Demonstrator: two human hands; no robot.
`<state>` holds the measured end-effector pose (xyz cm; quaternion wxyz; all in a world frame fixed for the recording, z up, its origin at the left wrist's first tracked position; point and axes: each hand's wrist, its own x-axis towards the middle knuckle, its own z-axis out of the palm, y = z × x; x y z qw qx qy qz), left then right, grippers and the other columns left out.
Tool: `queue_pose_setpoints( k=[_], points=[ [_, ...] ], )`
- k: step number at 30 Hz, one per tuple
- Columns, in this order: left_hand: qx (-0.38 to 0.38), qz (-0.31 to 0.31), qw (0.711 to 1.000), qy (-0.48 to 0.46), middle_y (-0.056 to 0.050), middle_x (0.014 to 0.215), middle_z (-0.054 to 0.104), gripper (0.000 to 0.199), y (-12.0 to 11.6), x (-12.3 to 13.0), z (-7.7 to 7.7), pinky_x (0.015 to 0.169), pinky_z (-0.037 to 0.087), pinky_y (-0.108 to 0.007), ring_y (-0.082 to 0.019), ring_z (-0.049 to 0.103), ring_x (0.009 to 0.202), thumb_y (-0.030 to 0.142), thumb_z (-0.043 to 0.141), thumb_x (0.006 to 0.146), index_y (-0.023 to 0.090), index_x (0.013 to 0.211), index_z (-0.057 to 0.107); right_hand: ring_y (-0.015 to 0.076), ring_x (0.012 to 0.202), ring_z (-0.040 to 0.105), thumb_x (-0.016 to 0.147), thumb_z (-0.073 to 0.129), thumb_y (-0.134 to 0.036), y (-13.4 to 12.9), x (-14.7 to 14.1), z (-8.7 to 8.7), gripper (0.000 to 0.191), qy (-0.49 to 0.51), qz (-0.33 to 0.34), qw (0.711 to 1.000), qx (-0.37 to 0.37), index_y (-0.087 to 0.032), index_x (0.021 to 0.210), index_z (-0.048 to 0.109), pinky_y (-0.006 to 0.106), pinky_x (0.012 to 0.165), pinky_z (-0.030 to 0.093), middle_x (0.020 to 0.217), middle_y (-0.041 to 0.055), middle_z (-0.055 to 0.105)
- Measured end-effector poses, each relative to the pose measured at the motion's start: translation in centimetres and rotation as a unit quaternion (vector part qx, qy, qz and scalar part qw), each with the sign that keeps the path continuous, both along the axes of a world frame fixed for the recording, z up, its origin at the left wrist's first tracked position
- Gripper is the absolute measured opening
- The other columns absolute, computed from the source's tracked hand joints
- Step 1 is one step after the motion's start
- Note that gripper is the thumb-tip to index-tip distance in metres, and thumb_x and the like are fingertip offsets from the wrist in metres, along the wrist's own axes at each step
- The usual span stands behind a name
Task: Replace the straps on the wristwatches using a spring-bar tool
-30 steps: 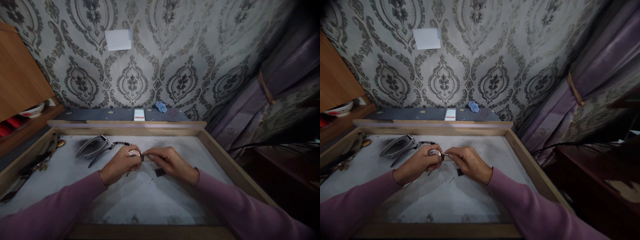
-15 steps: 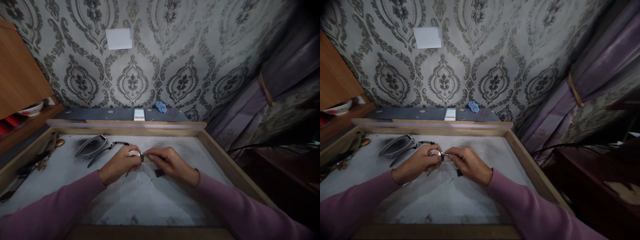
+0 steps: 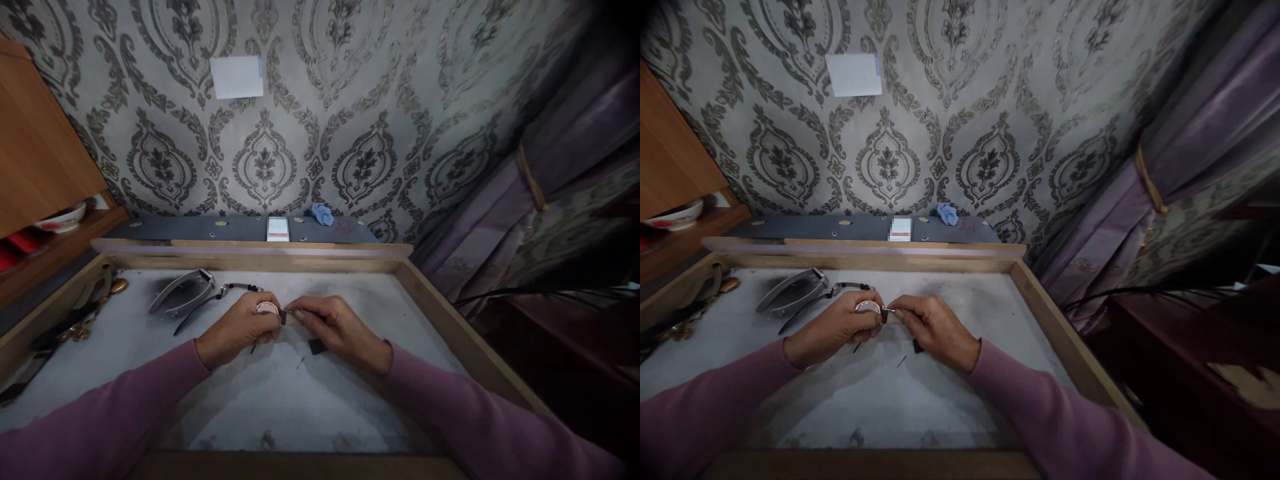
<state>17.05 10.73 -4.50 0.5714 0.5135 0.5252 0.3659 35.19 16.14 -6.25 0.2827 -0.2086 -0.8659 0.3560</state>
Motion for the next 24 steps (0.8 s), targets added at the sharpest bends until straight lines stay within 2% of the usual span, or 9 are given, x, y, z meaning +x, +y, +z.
queue_pose_setpoints(
  k=[4,9,14,24],
  points=[
    [0.005,-0.009,1.000,0.015,0.007,0.049,0.046,0.006,0.1,-0.2,-0.2,0.041,0.018,-0.020,-0.006,0.031,0.042,0.022,0.051,0.059,0.018,0.064,0.048,0.0122,0.060,0.053,0.094,0.043,-0.023,0.0,0.1,-0.3,0.028,-0.015,-0.018,1.000,0.001,-0.013,0.098,0.068,0.023,0.059,0.040,0.070,0.0020,0.062],
    [0.020,-0.018,0.999,0.047,0.009,0.048,0.042,0.006,0.2,-0.3,-0.3,0.041,0.020,-0.019,-0.006,0.031,0.042,0.020,0.050,0.059,0.018,0.065,0.049,0.0129,0.060,0.052,0.096,0.039,-0.026,-0.3,0.2,0.4,0.030,-0.098,-0.035,0.994,0.019,-0.014,0.104,0.066,0.023,0.060,0.038,0.067,0.0017,0.059],
    [0.029,-0.034,0.997,0.059,0.010,0.048,0.039,0.005,0.2,-0.4,-0.8,0.040,0.021,-0.019,-0.006,0.030,0.042,0.020,0.048,0.060,0.019,0.065,0.047,0.0120,0.056,0.047,0.096,0.037,-0.025,-0.6,0.3,1.1,0.032,-0.152,-0.024,0.988,0.028,-0.014,0.095,0.067,0.023,0.057,0.034,0.062,0.0010,0.055],
    [0.049,-0.048,0.994,0.088,0.009,0.049,0.040,0.004,0.2,-0.5,-1.0,0.041,0.024,-0.019,-0.006,0.032,0.044,0.020,0.046,0.062,0.019,0.066,0.047,0.0102,0.054,0.042,0.094,0.038,-0.024,-0.6,0.0,0.3,0.030,-0.105,-0.012,0.993,-0.052,-0.013,0.082,0.062,0.021,0.053,0.032,0.058,-0.0026,0.043]
  ],
)
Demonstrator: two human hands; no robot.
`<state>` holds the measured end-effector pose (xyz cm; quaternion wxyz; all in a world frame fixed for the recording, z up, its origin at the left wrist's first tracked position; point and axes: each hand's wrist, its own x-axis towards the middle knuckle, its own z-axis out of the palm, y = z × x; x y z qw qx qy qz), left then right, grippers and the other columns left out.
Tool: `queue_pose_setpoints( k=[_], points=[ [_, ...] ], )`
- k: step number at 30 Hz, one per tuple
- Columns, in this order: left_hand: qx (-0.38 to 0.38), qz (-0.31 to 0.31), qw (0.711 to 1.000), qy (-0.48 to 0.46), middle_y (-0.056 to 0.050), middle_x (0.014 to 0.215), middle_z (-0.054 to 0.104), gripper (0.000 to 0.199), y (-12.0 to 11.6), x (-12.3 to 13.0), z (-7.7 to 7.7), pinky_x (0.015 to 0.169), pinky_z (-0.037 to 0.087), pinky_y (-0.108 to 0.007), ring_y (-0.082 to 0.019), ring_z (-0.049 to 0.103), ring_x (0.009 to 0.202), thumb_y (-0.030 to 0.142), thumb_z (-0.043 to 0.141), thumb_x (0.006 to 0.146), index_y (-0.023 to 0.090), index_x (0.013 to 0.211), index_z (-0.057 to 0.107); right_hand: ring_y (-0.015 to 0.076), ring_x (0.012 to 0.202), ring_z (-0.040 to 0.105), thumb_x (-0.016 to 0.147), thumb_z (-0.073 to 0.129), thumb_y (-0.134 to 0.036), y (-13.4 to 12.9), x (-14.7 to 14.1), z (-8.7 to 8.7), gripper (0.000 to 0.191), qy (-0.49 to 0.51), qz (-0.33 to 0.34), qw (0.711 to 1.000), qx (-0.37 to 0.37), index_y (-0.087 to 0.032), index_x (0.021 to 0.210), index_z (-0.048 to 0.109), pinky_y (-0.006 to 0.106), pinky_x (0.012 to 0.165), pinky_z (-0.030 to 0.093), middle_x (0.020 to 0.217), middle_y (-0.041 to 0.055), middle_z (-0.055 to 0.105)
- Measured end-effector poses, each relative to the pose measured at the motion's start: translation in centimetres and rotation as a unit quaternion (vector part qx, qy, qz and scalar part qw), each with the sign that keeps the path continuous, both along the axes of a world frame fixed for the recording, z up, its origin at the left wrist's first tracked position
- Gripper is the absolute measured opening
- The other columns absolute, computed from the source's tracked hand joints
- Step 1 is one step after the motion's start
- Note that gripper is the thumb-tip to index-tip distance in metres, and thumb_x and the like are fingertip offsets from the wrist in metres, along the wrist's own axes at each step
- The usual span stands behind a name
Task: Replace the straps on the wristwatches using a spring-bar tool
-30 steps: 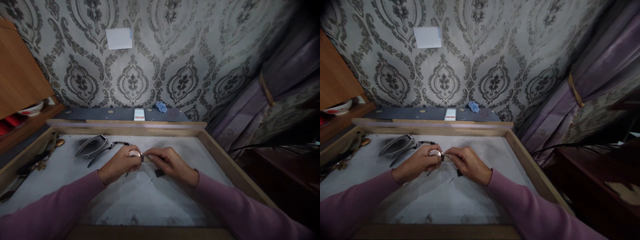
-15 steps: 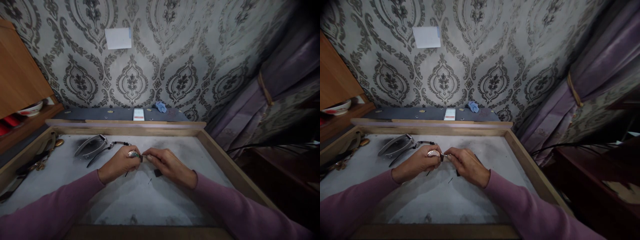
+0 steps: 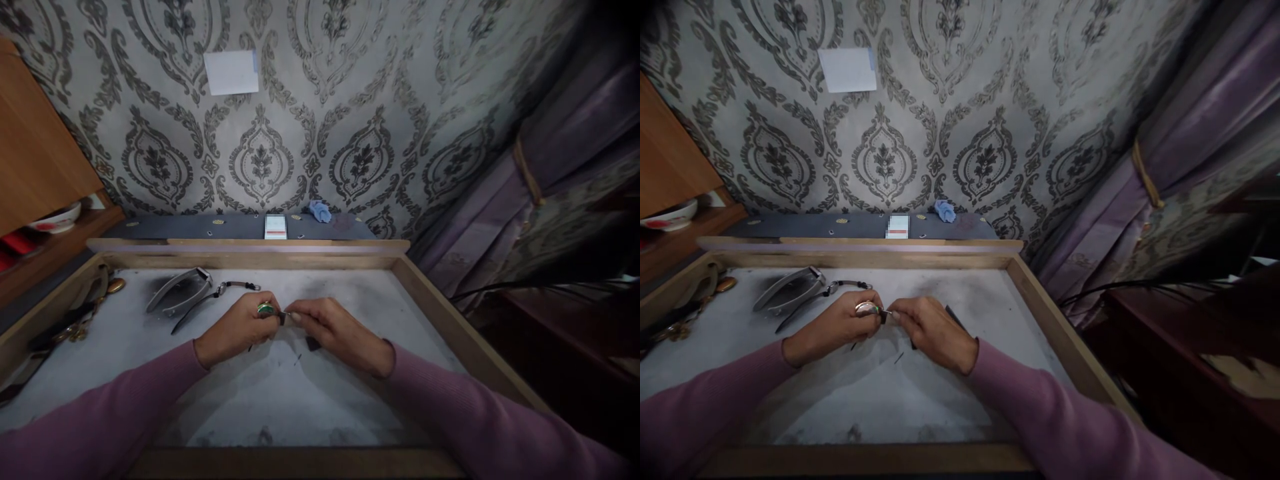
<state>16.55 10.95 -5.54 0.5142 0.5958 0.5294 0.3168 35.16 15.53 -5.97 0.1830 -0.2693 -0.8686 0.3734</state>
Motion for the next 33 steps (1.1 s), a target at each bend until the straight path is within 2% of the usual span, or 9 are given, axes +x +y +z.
queue_pose_setpoints(
  k=[5,12,17,24,28,33],
  points=[
    [-0.009,0.002,1.000,0.009,0.009,0.049,0.041,0.006,0.0,0.0,0.0,0.041,0.025,-0.019,-0.006,0.034,0.043,0.020,0.046,0.061,0.019,0.067,0.047,0.0092,0.053,0.040,0.094,0.037,-0.021,-0.1,0.1,-0.4,0.029,0.022,0.012,0.998,0.050,-0.013,0.081,0.061,0.021,0.052,0.030,0.058,-0.0033,0.042],
    [-0.020,0.007,1.000,0.003,0.009,0.049,0.042,0.007,-0.3,0.4,0.2,0.041,0.024,-0.020,-0.006,0.033,0.043,0.023,0.046,0.061,0.019,0.067,0.046,0.0094,0.052,0.042,0.087,0.038,-0.009,0.1,0.4,-1.1,0.023,-0.025,0.018,0.990,0.140,-0.014,0.080,0.060,0.021,0.053,0.028,0.058,-0.0016,0.047],
    [0.005,0.012,1.000,0.001,0.009,0.048,0.040,0.007,-0.4,0.6,-0.1,0.043,0.024,-0.019,-0.006,0.031,0.045,0.023,0.046,0.061,0.019,0.067,0.046,0.0094,0.052,0.044,0.086,0.038,-0.007,0.1,0.4,-1.0,0.022,-0.043,0.026,0.989,0.137,-0.014,0.079,0.058,0.021,0.053,0.028,0.059,-0.0007,0.049],
    [0.007,0.008,1.000,-0.005,0.010,0.050,0.039,0.009,-0.4,0.6,-0.2,0.043,0.025,-0.019,-0.006,0.031,0.046,0.022,0.047,0.062,0.019,0.071,0.047,0.0080,0.049,0.038,0.085,0.039,-0.008,0.3,0.3,-1.0,0.021,-0.030,0.028,0.990,0.137,-0.017,0.068,0.048,0.022,0.052,0.025,0.056,-0.0041,0.039],
    [0.003,0.008,1.000,-0.013,0.010,0.050,0.042,0.010,-0.1,0.5,-0.3,0.042,0.025,-0.019,-0.006,0.033,0.045,0.021,0.046,0.062,0.019,0.071,0.048,0.0084,0.050,0.039,0.090,0.038,-0.014,0.3,0.3,-1.1,0.023,-0.033,0.019,0.990,0.134,-0.016,0.071,0.051,0.022,0.052,0.025,0.056,-0.0036,0.040],
    [-0.012,0.007,1.000,0.003,0.009,0.045,0.044,0.007,0.3,0.3,-0.7,0.040,0.025,-0.019,-0.007,0.036,0.041,0.022,0.047,0.064,0.019,0.070,0.049,0.0099,0.051,0.042,0.090,0.039,-0.014,0.3,0.2,-0.7,0.023,-0.088,-0.011,0.987,0.134,-0.016,0.074,0.056,0.023,0.053,0.025,0.055,-0.0018,0.045]
  ],
)
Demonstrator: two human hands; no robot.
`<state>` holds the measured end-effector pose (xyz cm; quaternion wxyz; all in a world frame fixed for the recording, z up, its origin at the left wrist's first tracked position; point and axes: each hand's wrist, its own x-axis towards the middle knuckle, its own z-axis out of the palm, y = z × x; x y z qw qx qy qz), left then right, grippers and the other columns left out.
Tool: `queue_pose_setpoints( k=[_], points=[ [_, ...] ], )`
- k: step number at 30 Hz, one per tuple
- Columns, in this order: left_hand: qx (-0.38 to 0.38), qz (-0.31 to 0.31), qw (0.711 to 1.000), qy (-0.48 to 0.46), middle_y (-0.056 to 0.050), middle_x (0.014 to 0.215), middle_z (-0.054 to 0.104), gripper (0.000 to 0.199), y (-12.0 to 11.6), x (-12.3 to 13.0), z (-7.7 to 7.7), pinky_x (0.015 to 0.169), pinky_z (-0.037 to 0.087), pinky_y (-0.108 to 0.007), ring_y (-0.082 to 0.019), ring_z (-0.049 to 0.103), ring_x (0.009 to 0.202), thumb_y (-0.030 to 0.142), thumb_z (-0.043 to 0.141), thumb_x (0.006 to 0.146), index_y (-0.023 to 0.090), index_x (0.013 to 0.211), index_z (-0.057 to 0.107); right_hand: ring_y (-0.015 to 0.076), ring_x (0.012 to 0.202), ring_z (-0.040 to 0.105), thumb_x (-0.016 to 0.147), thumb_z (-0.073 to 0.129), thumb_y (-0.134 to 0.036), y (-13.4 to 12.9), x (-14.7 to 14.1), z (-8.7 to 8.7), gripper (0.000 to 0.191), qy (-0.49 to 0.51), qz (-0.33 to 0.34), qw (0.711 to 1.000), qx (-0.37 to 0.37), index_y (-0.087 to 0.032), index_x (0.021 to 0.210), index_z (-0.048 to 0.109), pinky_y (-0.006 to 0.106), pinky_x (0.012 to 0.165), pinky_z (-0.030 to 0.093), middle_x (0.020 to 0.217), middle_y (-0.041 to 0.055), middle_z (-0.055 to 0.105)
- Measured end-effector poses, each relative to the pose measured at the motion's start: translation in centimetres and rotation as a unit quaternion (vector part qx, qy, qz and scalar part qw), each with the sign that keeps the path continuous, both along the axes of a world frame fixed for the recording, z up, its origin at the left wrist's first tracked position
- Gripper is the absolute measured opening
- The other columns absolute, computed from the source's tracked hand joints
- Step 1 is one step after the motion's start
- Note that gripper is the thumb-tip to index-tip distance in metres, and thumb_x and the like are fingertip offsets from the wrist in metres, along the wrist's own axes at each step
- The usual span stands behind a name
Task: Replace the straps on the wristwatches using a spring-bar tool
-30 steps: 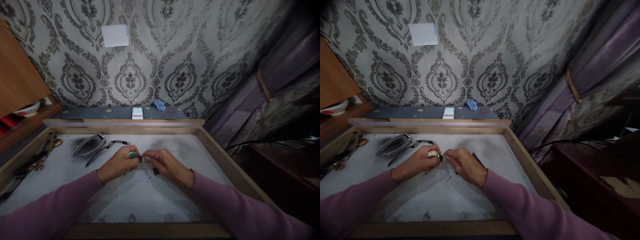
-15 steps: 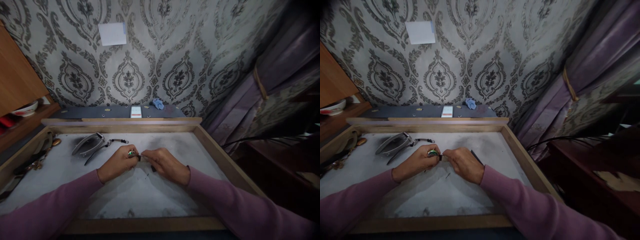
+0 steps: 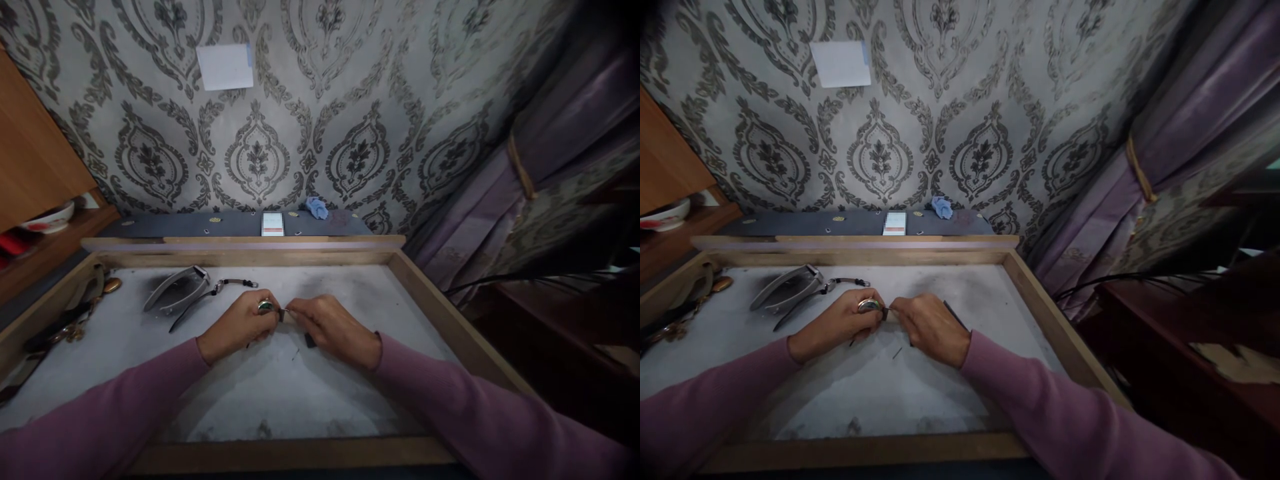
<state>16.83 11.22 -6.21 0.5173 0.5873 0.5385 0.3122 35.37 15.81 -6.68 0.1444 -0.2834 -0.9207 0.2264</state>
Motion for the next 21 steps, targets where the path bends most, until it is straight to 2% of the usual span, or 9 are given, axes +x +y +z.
queue_pose_setpoints(
  k=[5,12,18,21],
  points=[
    [-0.008,-0.004,1.000,0.015,0.008,0.045,0.047,0.004,0.4,0.2,-0.3,0.040,0.024,-0.020,-0.007,0.036,0.039,0.023,0.048,0.068,0.019,0.068,0.047,0.0116,0.054,0.046,0.091,0.039,-0.015,0.1,-0.3,0.3,0.024,-0.089,-0.041,0.995,0.021,-0.015,0.082,0.062,0.025,0.054,0.025,0.060,0.0020,0.055],
    [-0.036,-0.014,0.999,-0.008,0.003,0.062,0.059,0.009,1.1,0.2,-0.7,0.041,0.029,-0.019,-0.008,0.051,0.046,0.024,0.051,0.070,0.018,0.076,0.048,0.0136,0.056,0.051,0.093,0.042,-0.015,0.6,-0.7,0.2,0.020,-0.205,-0.058,0.971,0.106,-0.013,0.089,0.062,0.028,0.052,0.019,0.072,0.0085,0.066],
    [-0.049,-0.008,0.999,0.020,0.000,0.072,0.064,0.007,1.0,0.1,0.5,0.044,0.032,-0.019,-0.009,0.057,0.051,0.020,0.049,0.073,0.017,0.079,0.049,0.0146,0.057,0.053,0.089,0.048,-0.012,1.3,-0.5,-0.3,0.013,-0.228,-0.060,0.963,0.128,-0.012,0.091,0.061,0.030,0.052,0.015,0.074,0.0098,0.067],
    [-0.030,-0.001,0.997,0.066,0.002,0.060,0.061,0.005,1.0,0.0,1.0,0.045,0.031,-0.019,-0.010,0.056,0.051,0.017,0.049,0.074,0.017,0.079,0.051,0.0155,0.060,0.056,0.087,0.050,-0.009,1.6,-0.3,-0.1,0.012,-0.244,-0.055,0.959,0.135,-0.012,0.092,0.060,0.030,0.052,0.014,0.076,0.0097,0.068]
  ],
)
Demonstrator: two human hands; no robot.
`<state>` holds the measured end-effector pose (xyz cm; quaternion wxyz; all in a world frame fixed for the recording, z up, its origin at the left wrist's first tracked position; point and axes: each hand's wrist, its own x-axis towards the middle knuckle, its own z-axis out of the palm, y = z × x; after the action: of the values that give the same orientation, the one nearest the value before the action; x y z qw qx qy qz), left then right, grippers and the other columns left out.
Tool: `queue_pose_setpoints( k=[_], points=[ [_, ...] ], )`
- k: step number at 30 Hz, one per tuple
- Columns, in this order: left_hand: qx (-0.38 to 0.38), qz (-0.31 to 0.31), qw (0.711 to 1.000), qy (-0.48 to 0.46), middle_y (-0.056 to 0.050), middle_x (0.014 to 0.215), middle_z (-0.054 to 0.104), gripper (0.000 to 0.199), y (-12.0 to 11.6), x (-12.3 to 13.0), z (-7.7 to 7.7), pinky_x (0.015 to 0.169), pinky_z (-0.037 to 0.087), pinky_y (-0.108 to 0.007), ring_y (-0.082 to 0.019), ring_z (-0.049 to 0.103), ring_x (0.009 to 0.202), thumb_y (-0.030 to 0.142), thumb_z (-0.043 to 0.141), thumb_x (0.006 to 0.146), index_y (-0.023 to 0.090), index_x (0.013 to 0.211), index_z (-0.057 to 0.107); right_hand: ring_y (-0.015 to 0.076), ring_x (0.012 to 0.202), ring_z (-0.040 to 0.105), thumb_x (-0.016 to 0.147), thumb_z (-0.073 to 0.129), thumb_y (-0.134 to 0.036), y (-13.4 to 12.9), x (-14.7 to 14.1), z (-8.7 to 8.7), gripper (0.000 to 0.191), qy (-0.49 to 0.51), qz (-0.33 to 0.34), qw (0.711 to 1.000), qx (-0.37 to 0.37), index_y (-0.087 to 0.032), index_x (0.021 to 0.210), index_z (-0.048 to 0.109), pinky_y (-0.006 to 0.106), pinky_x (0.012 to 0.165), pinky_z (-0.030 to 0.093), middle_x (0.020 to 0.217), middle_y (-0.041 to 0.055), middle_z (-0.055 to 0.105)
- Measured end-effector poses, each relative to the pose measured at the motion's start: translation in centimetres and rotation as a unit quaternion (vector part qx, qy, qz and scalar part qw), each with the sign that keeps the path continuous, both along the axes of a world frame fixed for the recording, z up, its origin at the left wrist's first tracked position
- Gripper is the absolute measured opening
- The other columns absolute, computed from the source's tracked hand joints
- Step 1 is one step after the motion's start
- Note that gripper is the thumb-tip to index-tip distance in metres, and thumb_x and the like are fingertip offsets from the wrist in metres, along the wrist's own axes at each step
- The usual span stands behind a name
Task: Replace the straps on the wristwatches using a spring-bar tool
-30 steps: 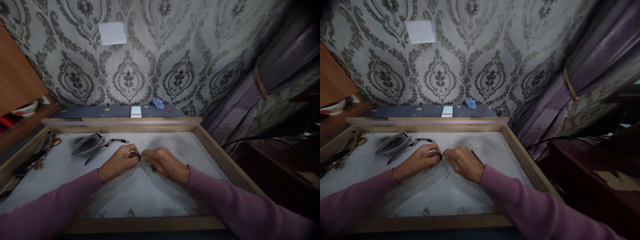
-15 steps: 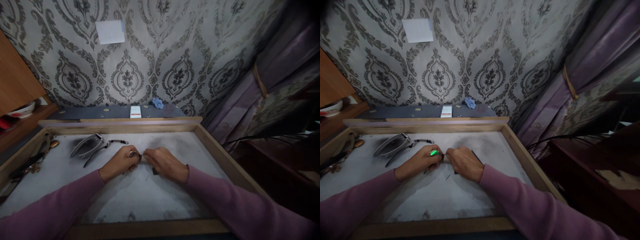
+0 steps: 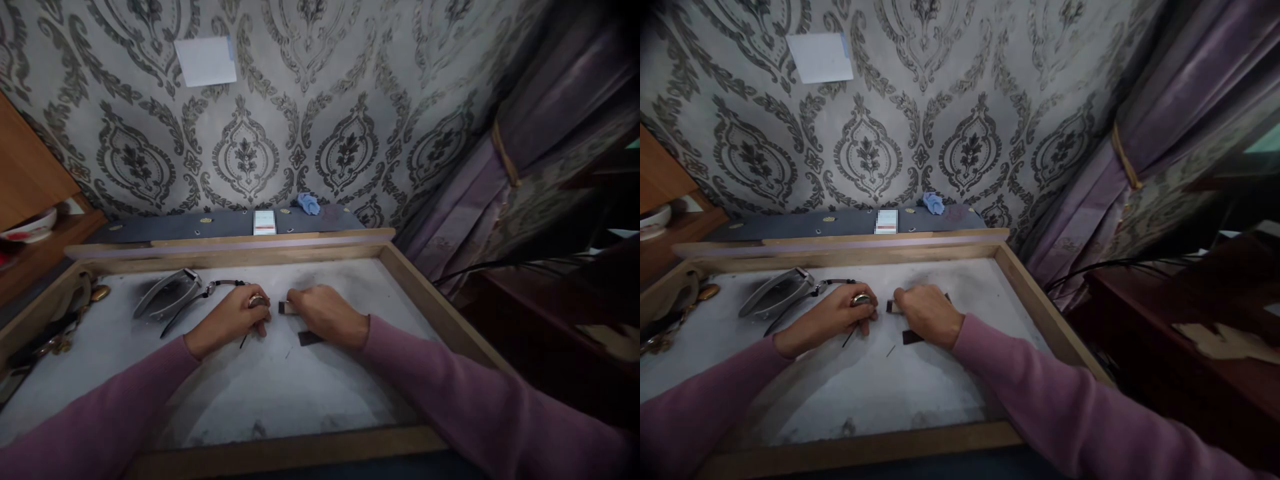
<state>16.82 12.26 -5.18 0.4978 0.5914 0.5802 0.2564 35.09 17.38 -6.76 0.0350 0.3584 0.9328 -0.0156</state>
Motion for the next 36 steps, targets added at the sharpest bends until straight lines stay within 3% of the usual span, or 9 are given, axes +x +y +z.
queue_pose_setpoints(
  k=[5,11,16,19,25,29,32,36],
  points=[
    [0.044,-0.022,0.997,0.059,0.005,0.050,0.056,0.018,0.2,-0.3,-0.2,0.048,0.033,-0.021,-0.013,0.056,0.050,0.015,0.048,0.073,0.016,0.088,0.057,0.0198,0.070,0.062,0.086,0.047,-0.003,0.3,0.5,1.2,0.016,-0.026,0.008,1.000,0.012,-0.012,0.093,0.059,0.029,0.053,0.019,0.082,0.0113,0.070],
    [0.113,-0.007,0.987,0.111,0.005,0.057,0.053,0.012,0.2,-0.1,-0.7,0.048,0.034,-0.022,-0.013,0.053,0.049,0.016,0.051,0.069,0.018,0.079,0.055,0.0216,0.077,0.065,0.089,0.043,-0.003,0.7,1.2,1.8,0.021,-0.039,0.015,0.999,0.022,-0.013,0.100,0.059,0.028,0.057,0.032,0.085,0.0124,0.070],
    [0.158,-0.075,0.972,0.157,0.003,0.063,0.056,0.013,1.1,-0.1,-1.3,0.053,0.034,-0.023,-0.014,0.053,0.056,0.017,0.049,0.071,0.018,0.079,0.059,0.0220,0.080,0.065,0.093,0.043,-0.010,1.2,1.6,1.7,0.021,-0.028,-0.003,1.000,0.015,-0.014,0.106,0.058,0.027,0.059,0.034,0.086,0.0112,0.070],
    [0.182,-0.085,0.963,0.182,0.000,0.074,0.060,0.013,1.8,0.0,-1.5,0.060,0.037,-0.025,-0.017,0.056,0.069,0.016,0.052,0.070,0.018,0.080,0.061,0.0220,0.081,0.065,0.096,0.041,-0.016,1.5,1.8,1.9,0.020,-0.014,-0.026,0.999,0.014,-0.014,0.107,0.057,0.027,0.059,0.034,0.090,0.0118,0.070],
    [0.226,-0.069,0.944,0.231,-0.005,0.092,0.061,0.022,1.3,0.1,-1.0,0.070,0.040,-0.030,-0.022,0.057,0.081,0.025,0.055,0.077,0.018,0.098,0.060,0.0197,0.076,0.063,0.095,0.041,-0.014,1.3,2.2,2.7,0.019,0.004,-0.060,0.998,-0.016,-0.013,0.108,0.055,0.027,0.059,0.032,0.091,0.0115,0.070],
    [0.233,-0.038,0.943,0.234,-0.006,0.101,0.064,0.025,0.7,-0.4,-0.6,0.067,0.044,-0.030,-0.017,0.057,0.070,0.031,0.054,0.080,0.019,0.103,0.057,0.0195,0.080,0.063,0.096,0.039,-0.016,1.1,2.6,2.9,0.019,0.018,-0.059,0.997,-0.044,-0.014,0.107,0.054,0.026,0.061,0.033,0.093,0.0105,0.069],
    [0.226,0.008,0.958,0.177,-0.007,0.106,0.064,0.025,0.5,-1.8,-0.1,0.059,0.045,-0.028,-0.012,0.057,0.057,0.031,0.052,0.081,0.018,0.102,0.056,0.0206,0.086,0.062,0.095,0.044,-0.022,1.2,2.8,2.8,0.020,0.033,-0.056,0.997,-0.052,-0.015,0.111,0.054,0.026,0.064,0.034,0.097,0.0100,0.069],
    [0.240,0.056,0.960,0.134,-0.004,0.093,0.065,0.021,-0.3,-4.4,1.0,0.055,0.044,-0.025,-0.011,0.057,0.053,0.033,0.051,0.081,0.017,0.093,0.058,0.0207,0.085,0.062,0.087,0.058,-0.027,1.3,3.0,2.6,0.027,0.042,-0.048,0.996,-0.067,-0.017,0.112,0.056,0.025,0.063,0.034,0.097,0.0081,0.068]
  ],
)
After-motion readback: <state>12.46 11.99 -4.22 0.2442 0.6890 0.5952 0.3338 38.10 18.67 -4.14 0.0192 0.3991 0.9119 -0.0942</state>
